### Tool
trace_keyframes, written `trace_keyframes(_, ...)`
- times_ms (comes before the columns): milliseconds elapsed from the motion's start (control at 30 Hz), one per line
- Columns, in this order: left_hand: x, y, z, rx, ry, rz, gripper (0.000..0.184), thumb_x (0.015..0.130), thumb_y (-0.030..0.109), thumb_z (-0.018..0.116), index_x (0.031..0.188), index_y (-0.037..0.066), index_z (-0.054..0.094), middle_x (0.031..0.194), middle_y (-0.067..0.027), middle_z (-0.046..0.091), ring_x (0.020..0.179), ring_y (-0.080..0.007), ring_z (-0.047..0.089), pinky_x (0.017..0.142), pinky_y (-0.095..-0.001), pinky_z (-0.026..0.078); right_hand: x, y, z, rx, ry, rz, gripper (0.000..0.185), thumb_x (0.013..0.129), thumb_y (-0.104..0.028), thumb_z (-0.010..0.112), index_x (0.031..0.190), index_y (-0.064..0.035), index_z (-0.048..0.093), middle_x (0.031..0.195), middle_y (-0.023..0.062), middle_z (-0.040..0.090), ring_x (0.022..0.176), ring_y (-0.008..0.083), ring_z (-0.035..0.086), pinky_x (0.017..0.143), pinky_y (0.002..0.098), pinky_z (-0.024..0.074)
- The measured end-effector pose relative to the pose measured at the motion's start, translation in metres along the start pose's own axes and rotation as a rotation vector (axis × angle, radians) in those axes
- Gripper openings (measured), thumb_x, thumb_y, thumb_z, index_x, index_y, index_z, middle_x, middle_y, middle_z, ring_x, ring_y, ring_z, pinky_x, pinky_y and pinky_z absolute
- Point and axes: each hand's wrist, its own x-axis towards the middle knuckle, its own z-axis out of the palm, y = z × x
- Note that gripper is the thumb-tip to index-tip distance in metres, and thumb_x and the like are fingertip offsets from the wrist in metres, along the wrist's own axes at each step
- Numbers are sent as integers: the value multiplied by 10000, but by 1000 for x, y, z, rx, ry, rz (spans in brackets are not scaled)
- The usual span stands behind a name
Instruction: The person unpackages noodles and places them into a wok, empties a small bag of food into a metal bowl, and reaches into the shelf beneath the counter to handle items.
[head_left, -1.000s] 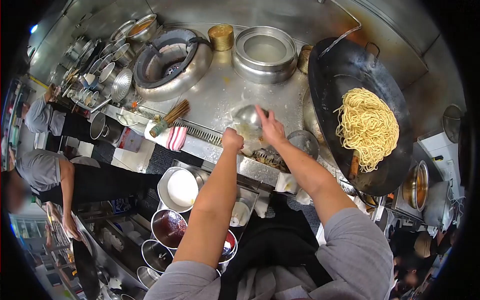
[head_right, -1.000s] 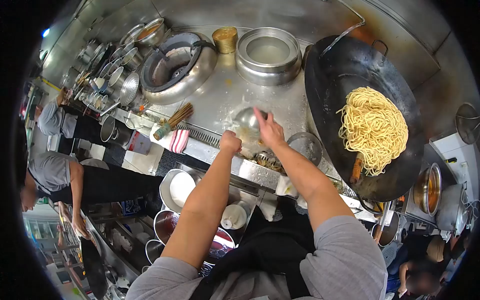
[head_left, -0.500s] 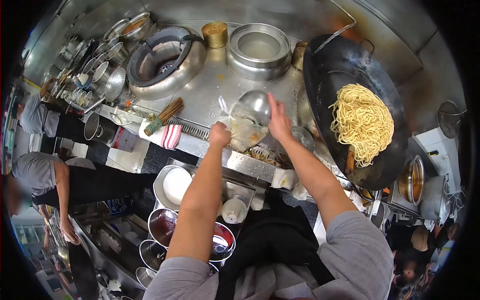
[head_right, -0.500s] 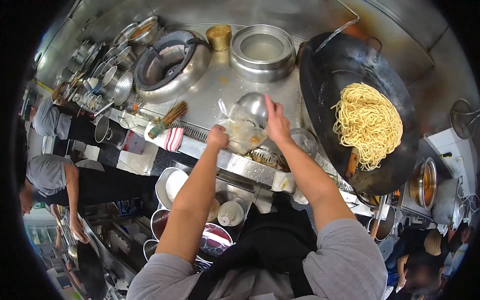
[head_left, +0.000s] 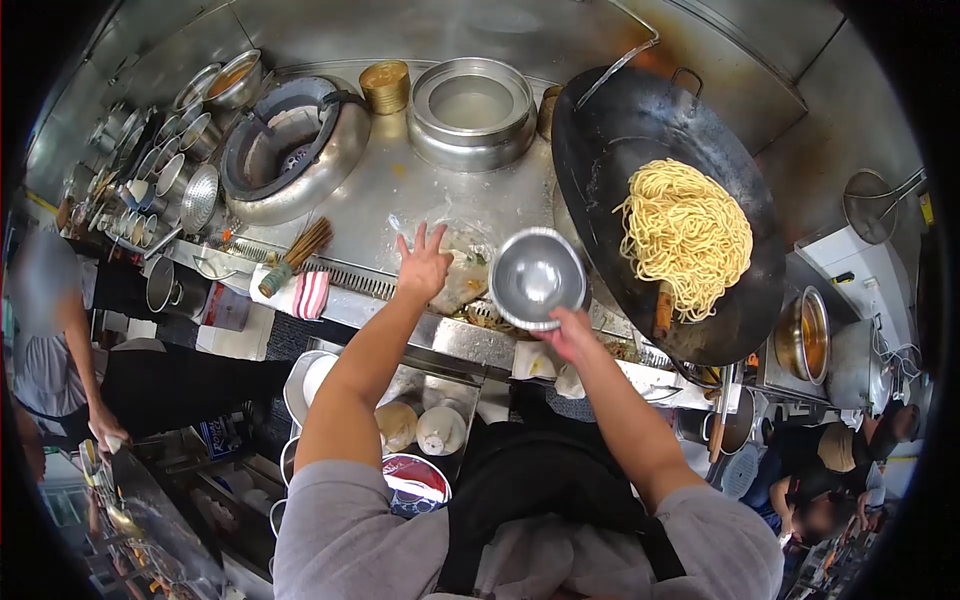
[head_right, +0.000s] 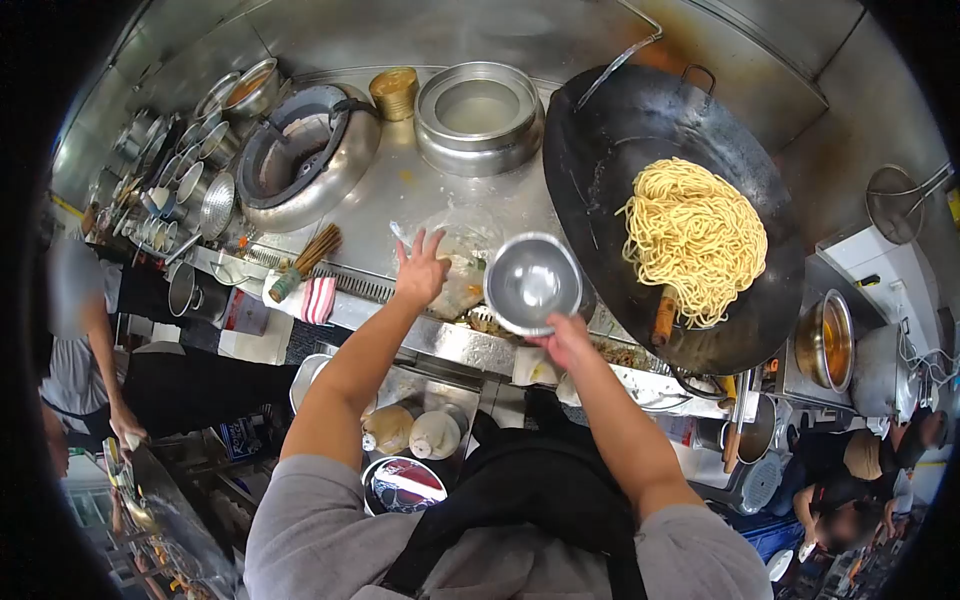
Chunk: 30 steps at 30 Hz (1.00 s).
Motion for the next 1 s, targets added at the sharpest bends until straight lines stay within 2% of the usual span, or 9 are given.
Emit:
trace_keyframes(133,40,2,-24,-5,-23,-54,219,820,200,663,1035,173,693,1569,-55,201,1448,-386,128,1069,-724,167,-73,22,-29,-41,-6,92,498,829,43,455,1319,9,372,1217,224,535,1010,389,627,764,538,585)
trace_keyframes(200,57,2,-24,-115,-157,-243,234,837,208,652,1062,152,686,1530,-83,300,1406,-367,273,1088,-616,293,-110,27,-43,-47,-38,135,505,829,45,467,1323,12,369,1206,223,552,986,388,640,749,534,586)
trace_keyframes(333,100,-21,57,-292,-351,-267,261,849,181,629,1103,132,660,1397,-148,486,1258,-344,497,1010,-474,449,-163,30,-69,-45,-36,131,521,825,42,484,1332,24,363,1197,235,568,957,382,656,724,523,586)
trace_keyframes(400,94,-2,61,-308,-72,-444,268,854,144,585,1117,119,634,1184,-185,630,1079,-335,622,904,-418,517,-182,28,-82,-36,-23,91,513,826,41,484,1326,34,370,1195,242,568,957,381,656,719,517,588)
trace_keyframes(500,78,29,16,-327,83,-339,244,856,121,547,1087,128,625,1052,-198,672,1006,-364,645,862,-463,520,-195,32,-106,-6,-24,76,487,829,39,478,1309,39,398,1181,243,577,956,379,657,715,501,591)
trace_keyframes(633,44,55,-62,-342,191,-279,181,843,127,560,1016,111,614,959,-210,677,948,-394,644,822,-491,516,-204,37,-126,34,-10,90,459,827,31,495,1276,68,408,1107,249,610,879,379,675,663,499,595)
trace_keyframes(833,-35,97,-191,-414,629,-52,109,827,104,587,925,56,573,885,-241,636,865,-445,607,726,-525,476,-187,33,-148,-42,-176,151,464,824,15,510,1275,69,417,1126,240,604,868,396,666,715,528,576)
trace_keyframes(900,-62,127,-234,-368,678,-97,175,838,124,654,981,29,623,803,-224,639,760,-386,638,675,-420,496,-189,27,-148,-70,-232,183,454,826,2,511,1268,68,428,1125,236,608,876,392,668,725,510,577)
trace_keyframes(1000,-103,179,-279,-350,864,-125,200,836,173,702,936,24,613,715,-182,611,634,-302,598,625,-377,481,-178,19,-172,-140,-383,286,425,834,-21,507,1245,76,456,1110,231,622,888,377,673,741,464,578)
